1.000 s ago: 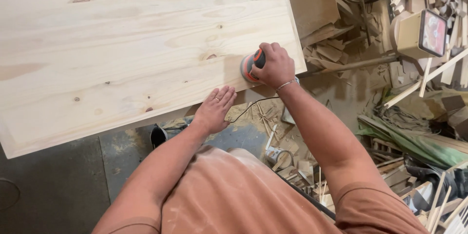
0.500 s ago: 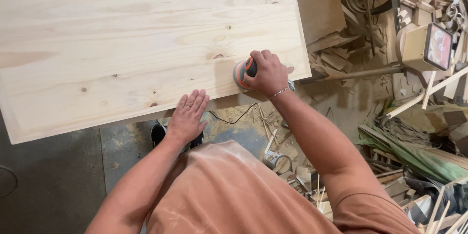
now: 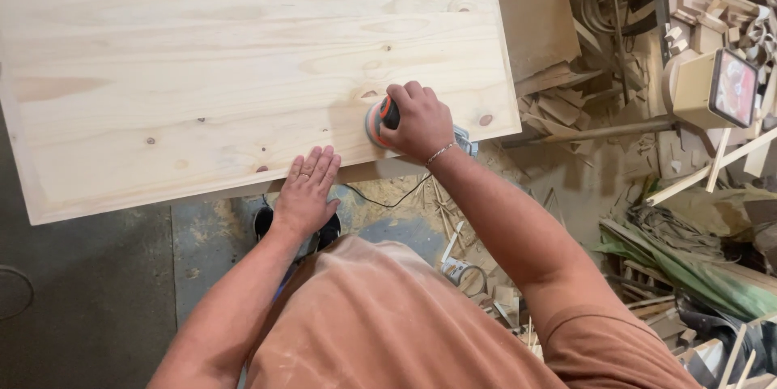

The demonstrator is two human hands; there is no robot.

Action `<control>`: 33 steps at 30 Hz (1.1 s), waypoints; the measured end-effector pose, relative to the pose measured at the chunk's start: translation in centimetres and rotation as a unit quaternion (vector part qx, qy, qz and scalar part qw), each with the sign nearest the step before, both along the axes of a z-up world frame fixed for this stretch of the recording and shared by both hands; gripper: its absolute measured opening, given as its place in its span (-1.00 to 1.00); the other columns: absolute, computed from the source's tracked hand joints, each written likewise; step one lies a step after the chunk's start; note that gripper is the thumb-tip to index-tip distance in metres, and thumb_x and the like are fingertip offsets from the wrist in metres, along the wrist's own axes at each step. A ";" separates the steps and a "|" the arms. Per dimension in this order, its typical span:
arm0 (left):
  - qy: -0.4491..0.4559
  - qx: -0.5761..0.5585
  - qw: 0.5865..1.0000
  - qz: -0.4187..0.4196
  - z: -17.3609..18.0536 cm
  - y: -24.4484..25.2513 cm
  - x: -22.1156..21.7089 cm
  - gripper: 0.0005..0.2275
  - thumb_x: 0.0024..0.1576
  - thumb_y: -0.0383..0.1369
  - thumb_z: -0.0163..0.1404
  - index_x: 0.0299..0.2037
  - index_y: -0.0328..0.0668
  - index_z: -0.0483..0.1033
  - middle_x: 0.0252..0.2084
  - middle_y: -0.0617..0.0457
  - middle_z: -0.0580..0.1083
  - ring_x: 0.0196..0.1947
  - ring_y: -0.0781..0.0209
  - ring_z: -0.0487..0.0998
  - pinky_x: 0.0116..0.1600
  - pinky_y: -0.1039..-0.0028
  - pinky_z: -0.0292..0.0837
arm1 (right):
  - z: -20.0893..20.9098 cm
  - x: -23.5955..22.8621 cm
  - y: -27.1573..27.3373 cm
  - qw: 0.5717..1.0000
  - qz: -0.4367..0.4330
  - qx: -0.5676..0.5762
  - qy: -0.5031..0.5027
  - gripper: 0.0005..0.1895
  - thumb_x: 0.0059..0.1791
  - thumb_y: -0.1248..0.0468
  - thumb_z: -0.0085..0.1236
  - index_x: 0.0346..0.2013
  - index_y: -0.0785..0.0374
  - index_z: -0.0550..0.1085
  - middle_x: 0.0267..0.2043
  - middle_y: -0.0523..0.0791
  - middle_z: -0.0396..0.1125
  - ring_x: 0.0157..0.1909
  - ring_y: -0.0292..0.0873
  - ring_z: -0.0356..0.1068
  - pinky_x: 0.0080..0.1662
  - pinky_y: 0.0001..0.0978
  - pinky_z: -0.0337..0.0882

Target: Sanding a large wooden board using an electric orbital sander in a workshop

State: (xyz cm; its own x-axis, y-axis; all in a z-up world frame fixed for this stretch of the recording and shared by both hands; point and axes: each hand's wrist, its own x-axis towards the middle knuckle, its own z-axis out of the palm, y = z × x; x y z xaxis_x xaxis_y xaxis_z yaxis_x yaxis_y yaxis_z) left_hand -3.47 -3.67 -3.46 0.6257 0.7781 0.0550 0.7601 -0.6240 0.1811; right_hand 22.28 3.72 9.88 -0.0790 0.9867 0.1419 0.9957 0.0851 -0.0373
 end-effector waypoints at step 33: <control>0.014 -0.023 0.999 0.028 0.8 -0.8 -1.9 -0.04 -0.11 0.09 0.16 0.53 0.02 0.01 0.59 0.08 0.01 0.58 0.06 -0.06 0.60 0.13 -0.26 | -1.1 -3.6 0.7 0.999 0.017 0.027 0.002 -0.36 -0.29 -0.16 0.24 0.02 -0.05 0.40 -0.20 -0.19 0.24 -0.17 -0.03 0.41 -0.19 -0.09 0.58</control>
